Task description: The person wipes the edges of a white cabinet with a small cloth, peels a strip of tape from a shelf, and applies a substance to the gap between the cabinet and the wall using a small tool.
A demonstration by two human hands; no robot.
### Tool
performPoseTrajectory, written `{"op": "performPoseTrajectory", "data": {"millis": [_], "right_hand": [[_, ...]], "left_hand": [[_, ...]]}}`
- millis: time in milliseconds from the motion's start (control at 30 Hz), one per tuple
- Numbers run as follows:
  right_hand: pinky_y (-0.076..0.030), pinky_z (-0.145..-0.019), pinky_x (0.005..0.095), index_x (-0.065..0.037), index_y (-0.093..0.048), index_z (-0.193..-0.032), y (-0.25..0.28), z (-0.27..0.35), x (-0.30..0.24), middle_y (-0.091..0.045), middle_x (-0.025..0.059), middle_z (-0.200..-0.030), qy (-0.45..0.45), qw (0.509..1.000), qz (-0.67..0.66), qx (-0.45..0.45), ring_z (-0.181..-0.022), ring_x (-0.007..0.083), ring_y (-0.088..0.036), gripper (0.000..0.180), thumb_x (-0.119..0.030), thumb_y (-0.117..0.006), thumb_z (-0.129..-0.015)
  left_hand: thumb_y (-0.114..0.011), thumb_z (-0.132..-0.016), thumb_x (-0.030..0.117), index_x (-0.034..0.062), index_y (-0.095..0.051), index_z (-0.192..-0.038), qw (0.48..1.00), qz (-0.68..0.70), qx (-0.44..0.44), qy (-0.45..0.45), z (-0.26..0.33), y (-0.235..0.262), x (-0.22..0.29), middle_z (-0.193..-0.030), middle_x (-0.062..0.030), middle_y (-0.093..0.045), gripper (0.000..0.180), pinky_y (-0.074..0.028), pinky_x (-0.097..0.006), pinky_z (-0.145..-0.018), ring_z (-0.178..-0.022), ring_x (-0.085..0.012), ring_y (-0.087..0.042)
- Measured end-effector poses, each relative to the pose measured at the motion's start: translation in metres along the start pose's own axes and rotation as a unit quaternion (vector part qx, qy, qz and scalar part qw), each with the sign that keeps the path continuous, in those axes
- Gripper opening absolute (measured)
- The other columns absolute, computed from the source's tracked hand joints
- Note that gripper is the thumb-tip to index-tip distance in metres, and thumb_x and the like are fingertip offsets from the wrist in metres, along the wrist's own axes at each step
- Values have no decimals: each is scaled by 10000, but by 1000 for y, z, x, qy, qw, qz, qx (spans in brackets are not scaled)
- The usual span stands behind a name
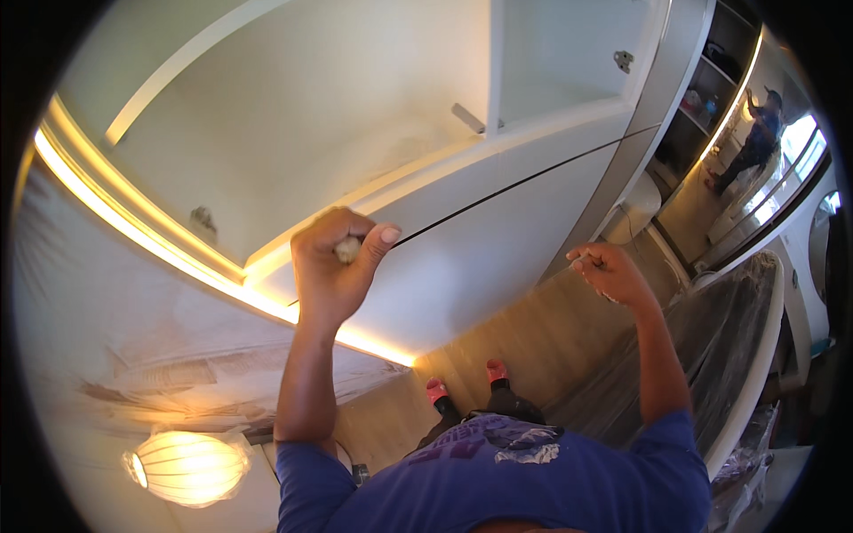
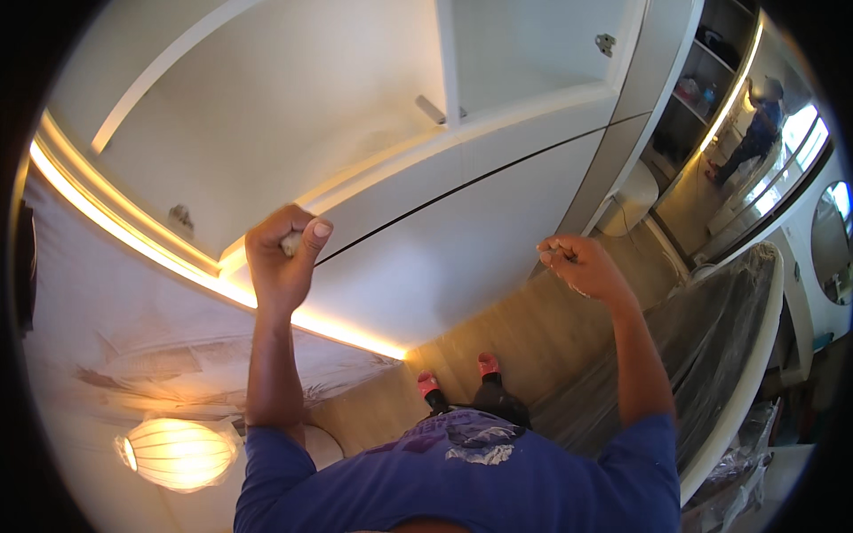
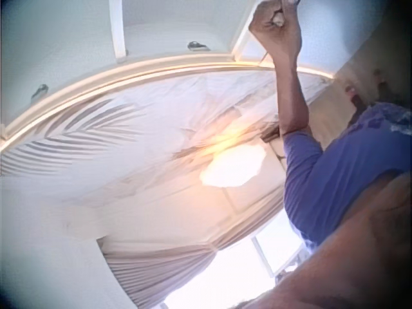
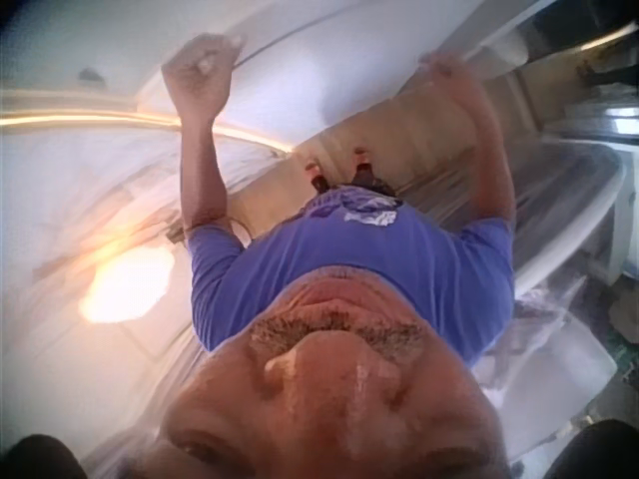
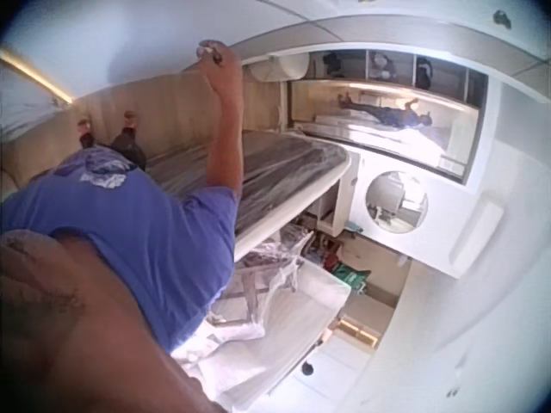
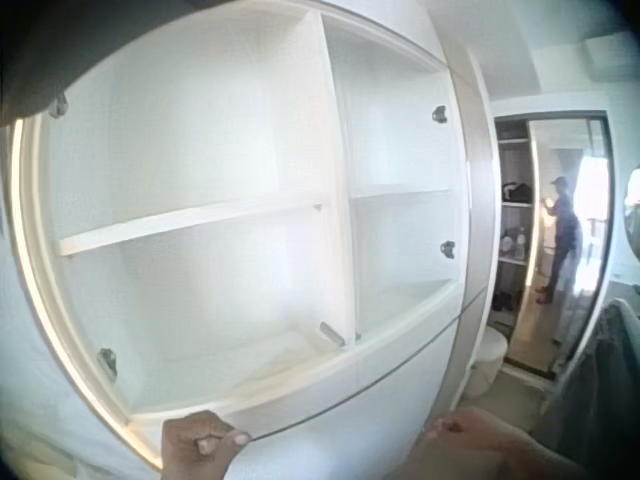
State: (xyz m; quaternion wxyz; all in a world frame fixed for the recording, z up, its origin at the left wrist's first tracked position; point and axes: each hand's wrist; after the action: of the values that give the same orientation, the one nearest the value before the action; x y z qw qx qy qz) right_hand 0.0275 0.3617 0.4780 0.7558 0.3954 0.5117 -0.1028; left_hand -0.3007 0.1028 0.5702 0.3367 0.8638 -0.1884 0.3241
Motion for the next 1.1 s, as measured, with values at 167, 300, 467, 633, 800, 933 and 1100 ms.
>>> {"op": "performPoseTrajectory", "data": {"millis": [167, 300, 467, 633, 800, 933, 1100], "right_hand": [[-394, -503, 266, -33, -734, -1181, 2, -6, 90, -560, -16, -667, -114, 991, -63, 13, -542, 56, -491, 250, -213, -696, -1012], [-411, -518, 261, -29, -736, -1157, 17, -18, 132, -578, -18, -705, -122, 988, -92, -23, -567, 57, -501, 243, -222, -700, -1013], [-399, -520, 250, -5, -716, -1160, 66, -54, 122, -568, -31, -721, -69, 991, -112, -8, -587, 52, -497, 267, -235, -696, -1025], [-389, -519, 231, -20, -704, -1204, 93, -82, 90, -538, -31, -701, 4, 986, -162, -48, -571, 46, -465, 310, -287, -682, -1047], [-385, -481, 232, -15, -680, -1189, 68, -96, 97, -550, -11, -680, -76, 944, -304, -102, -510, 63, -460, 466, -458, -612, -1063], [-372, -438, 238, -12, -662, -1154, 15, -109, 155, -556, 2, -646, -207, 871, -412, -167, -438, 79, -448, 565, -560, -563, -1058], [-374, -421, 253, -31, -663, -1161, -63, -82, 211, -550, -2, -621, -221, 917, -293, -153, -421, 83, -460, 566, -574, -538, -1063]], "left_hand": [[-737, -970, 229, 7, -721, -904, 988, -78, -42, -126, -81, -49, 14, -783, -72, -620, 232, -441, -330, -698, -747, -172, -547], [-702, -991, 213, 36, -778, -1044, 978, -178, -102, -32, -127, -64, 0, -883, -93, -671, 199, -488, -359, -799, -842, -216, -614], [-711, -970, 291, 81, -809, -1114, 957, -178, -209, 91, -163, -84, -33, -1072, -144, -742, 273, -516, -409, -951, -1080, -289, -671], [-804, -895, 422, 83, -806, -1165, 916, -112, -289, 254, -189, -110, -35, -1237, -125, -745, 433, -436, -468, -1109, -1232, -288, -633], [-857, -832, 454, 41, -803, -1141, 911, -49, -291, 287, -191, -116, -42, -1136, -121, -752, 519, -416, -460, -1120, -1189, -261, -639], [-872, -819, 448, 46, -812, -1107, 936, -99, -297, 161, -185, -111, -50, -1063, -74, -753, 498, -482, -416, -1035, -1059, -221, -670], [-871, -804, 460, 67, -828, -1041, 955, -157, -251, 19, -173, -118, -59, -957, -60, -748, 461, -550, -372, -806, -843, -202, -683]]}}
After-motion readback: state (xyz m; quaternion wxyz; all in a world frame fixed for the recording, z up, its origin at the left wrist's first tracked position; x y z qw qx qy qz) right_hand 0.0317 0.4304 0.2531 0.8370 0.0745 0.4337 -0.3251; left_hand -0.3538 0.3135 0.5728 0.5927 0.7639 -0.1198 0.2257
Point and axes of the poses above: each hand's wrist, its own z-axis away from the middle knuckle, its own y-axis out of the back of the hand, x = y × z
